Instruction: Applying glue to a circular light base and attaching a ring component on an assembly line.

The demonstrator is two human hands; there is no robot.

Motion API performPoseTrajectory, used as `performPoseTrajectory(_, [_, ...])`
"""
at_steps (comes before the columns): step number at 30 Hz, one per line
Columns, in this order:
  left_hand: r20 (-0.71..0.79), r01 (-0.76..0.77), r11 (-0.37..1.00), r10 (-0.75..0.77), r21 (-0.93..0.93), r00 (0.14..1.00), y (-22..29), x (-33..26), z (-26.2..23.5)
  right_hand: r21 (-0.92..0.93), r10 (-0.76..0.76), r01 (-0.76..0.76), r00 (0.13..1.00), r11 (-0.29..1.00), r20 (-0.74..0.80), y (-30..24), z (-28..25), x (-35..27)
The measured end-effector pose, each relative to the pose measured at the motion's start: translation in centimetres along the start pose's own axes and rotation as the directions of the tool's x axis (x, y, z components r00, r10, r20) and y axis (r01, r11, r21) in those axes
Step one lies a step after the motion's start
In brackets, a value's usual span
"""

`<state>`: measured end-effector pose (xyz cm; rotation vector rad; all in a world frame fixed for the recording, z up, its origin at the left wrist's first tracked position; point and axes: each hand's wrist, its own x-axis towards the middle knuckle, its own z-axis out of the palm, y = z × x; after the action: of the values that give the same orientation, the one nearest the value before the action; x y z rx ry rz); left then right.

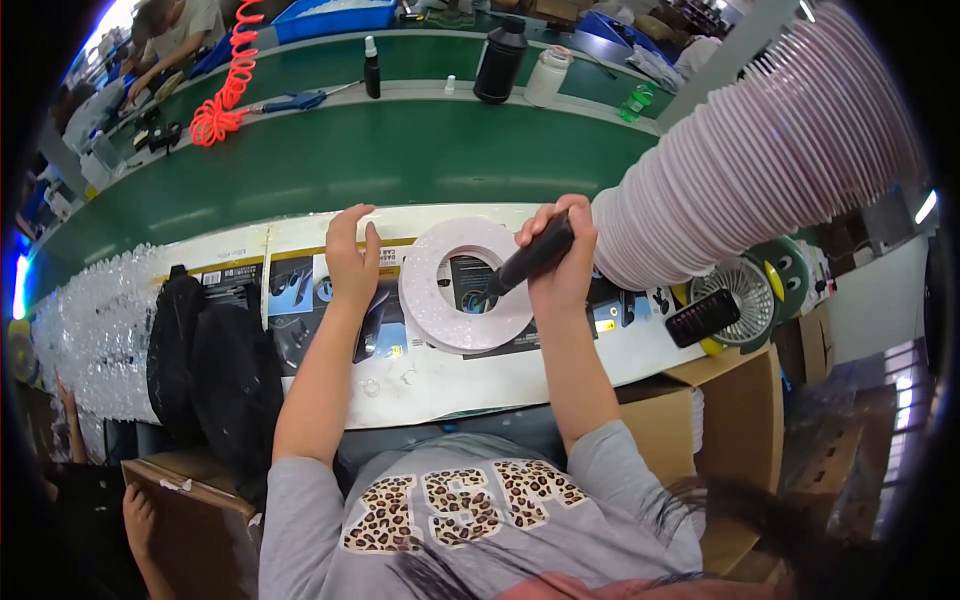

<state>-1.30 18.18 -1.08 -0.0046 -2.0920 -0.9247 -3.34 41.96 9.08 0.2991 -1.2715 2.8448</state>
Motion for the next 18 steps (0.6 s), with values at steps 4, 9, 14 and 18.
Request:
performPoseTrajectory(4, [-0.033,0.059,0.997,-0.061,-0.049,0.998,-0.3,-0.1,0.6,-0.119,-0.052,0.068,0.990,0.990,0.133,1.5,0.8,-1.3])
performPoseTrajectory(9, [-0.025,0.070,0.995,-0.072,-0.065,0.997,-0.5,-0.4,0.8,-0.057,-0.057,0.072,0.971,0.996,0.231,2.5,0.6,-1.7])
performPoseTrajectory(14, [-0.003,0.115,0.989,-0.116,-0.095,0.993,-1.2,-0.7,1.3,0.012,-0.096,0.096,0.964,0.995,0.249,2.5,0.2,-2.4])
performPoseTrajectory(18, [0.007,0.108,0.989,-0.108,-0.103,0.994,-1.0,-0.6,1.3,-0.023,-0.081,0.089,0.964,0.996,0.252,2.7,-0.1,-3.0])
